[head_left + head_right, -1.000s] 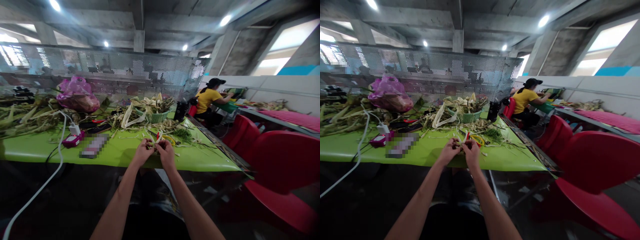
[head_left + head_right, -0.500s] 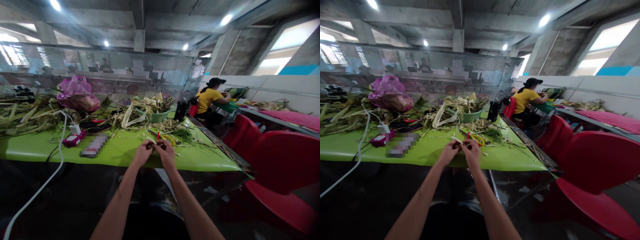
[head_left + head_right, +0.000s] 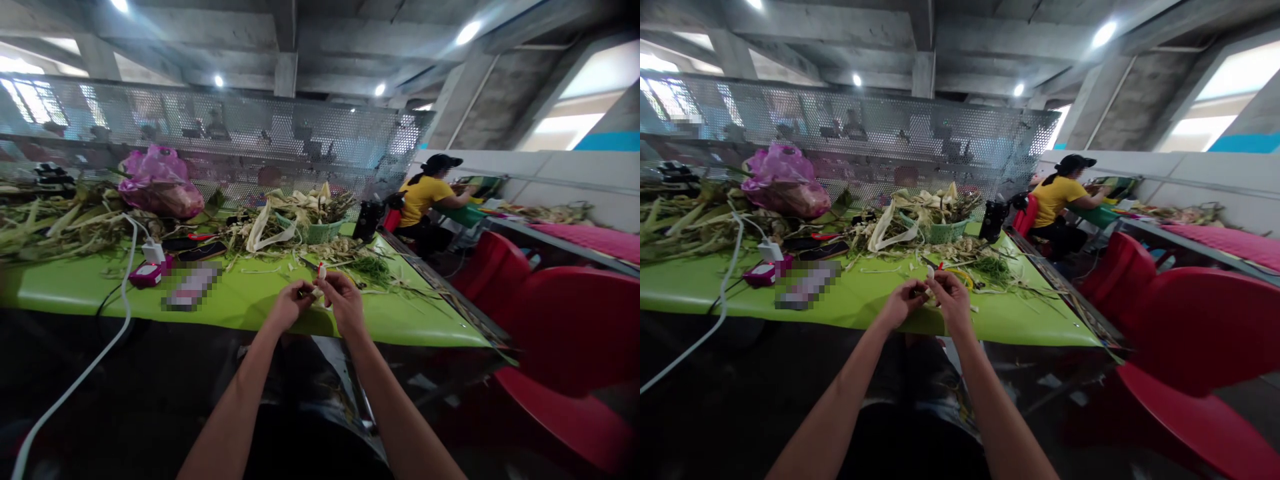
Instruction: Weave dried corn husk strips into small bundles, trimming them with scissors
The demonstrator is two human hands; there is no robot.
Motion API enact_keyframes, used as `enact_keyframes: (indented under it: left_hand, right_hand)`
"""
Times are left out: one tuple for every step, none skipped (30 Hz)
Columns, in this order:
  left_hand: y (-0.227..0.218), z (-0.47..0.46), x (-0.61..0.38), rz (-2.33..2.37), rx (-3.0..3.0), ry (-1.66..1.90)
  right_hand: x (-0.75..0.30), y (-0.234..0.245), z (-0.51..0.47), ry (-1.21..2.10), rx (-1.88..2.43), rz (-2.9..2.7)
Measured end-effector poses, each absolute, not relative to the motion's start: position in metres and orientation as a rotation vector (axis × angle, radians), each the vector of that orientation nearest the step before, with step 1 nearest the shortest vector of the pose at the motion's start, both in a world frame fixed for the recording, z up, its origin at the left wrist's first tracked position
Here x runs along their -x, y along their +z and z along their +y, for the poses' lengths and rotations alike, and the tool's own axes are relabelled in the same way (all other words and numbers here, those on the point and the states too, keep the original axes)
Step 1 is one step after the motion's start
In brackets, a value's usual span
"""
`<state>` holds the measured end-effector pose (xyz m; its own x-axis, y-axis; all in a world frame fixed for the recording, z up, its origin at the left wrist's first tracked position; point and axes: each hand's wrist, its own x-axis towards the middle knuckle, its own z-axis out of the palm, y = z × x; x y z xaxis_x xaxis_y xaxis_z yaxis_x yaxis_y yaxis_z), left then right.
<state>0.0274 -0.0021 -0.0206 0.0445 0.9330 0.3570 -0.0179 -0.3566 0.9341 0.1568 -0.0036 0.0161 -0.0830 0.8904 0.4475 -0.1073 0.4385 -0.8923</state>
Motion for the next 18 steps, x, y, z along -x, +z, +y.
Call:
enact_keyframes:
  left_hand:
    - [-0.021, -0.002, -0.027, 0.984, -1.483, 1.427]
    - [-0.021, -0.002, -0.027, 1.002, -1.483, 1.411]
    - [-0.021, -0.001, -0.027, 1.018, -1.484, 1.396]
    - [-0.021, -0.001, -0.027, 1.029, -1.485, 1.383]
    - [-0.021, -0.001, -0.027, 1.037, -1.493, 1.371]
    - [-0.020, -0.001, -0.027, 1.047, -1.511, 1.359]
    - [-0.019, -0.001, -0.026, 1.064, -1.535, 1.347]
    - [-0.018, -0.002, -0.026, 1.088, -1.563, 1.337]
    - [-0.017, -0.002, -0.025, 1.114, -1.591, 1.326]
    - [-0.017, -0.003, -0.024, 1.135, -1.613, 1.319]
    - [-0.016, -0.003, -0.023, 1.146, -1.629, 1.314]
    - [-0.015, -0.004, -0.023, 1.144, -1.640, 1.317]
    - [-0.015, -0.004, -0.022, 1.132, -1.651, 1.322]
    - [-0.015, -0.005, -0.021, 1.115, -1.662, 1.329]
    - [-0.015, -0.005, -0.021, 1.097, -1.670, 1.337]
    - [-0.016, -0.005, -0.021, 1.084, -1.676, 1.347]
    - [-0.017, -0.005, -0.020, 1.076, -1.683, 1.358]
    - [-0.018, -0.004, -0.020, 1.071, -1.692, 1.366]
  right_hand:
    - [-0.159, 0.019, -0.003, 0.997, 0.752, -1.434]
    - [-0.162, 0.021, -0.003, 1.009, 0.757, -1.474]
    - [-0.165, 0.022, -0.002, 1.007, 0.769, -1.524]
    - [-0.168, 0.023, 0.000, 0.987, 0.787, -1.583]
    - [-0.171, 0.025, 0.001, 0.948, 0.809, -1.651]
    - [-0.174, 0.026, 0.003, 0.889, 0.830, -1.723]
    - [-0.176, 0.027, 0.004, 0.814, 0.847, -1.800]
    - [-0.179, 0.029, 0.005, 0.725, 0.861, -1.875]
    - [-0.181, 0.031, 0.006, 0.630, 0.872, -1.949]
    - [-0.183, 0.034, 0.006, 0.536, 0.880, -2.020]
    - [-0.184, 0.037, 0.006, 0.449, 0.889, -2.085]
    - [-0.185, 0.040, 0.005, 0.373, 0.902, -2.141]
    - [-0.187, 0.043, 0.005, 0.311, 0.919, -2.185]
    - [-0.187, 0.046, 0.004, 0.260, 0.937, -2.220]
    - [-0.188, 0.049, 0.003, 0.219, 0.955, -2.248]
    - [-0.189, 0.051, 0.002, 0.183, 0.969, -2.272]
    - [-0.189, 0.053, 0.001, 0.151, 0.980, -2.293]
    - [-0.189, 0.054, 0.000, 0.121, 0.985, -2.317]
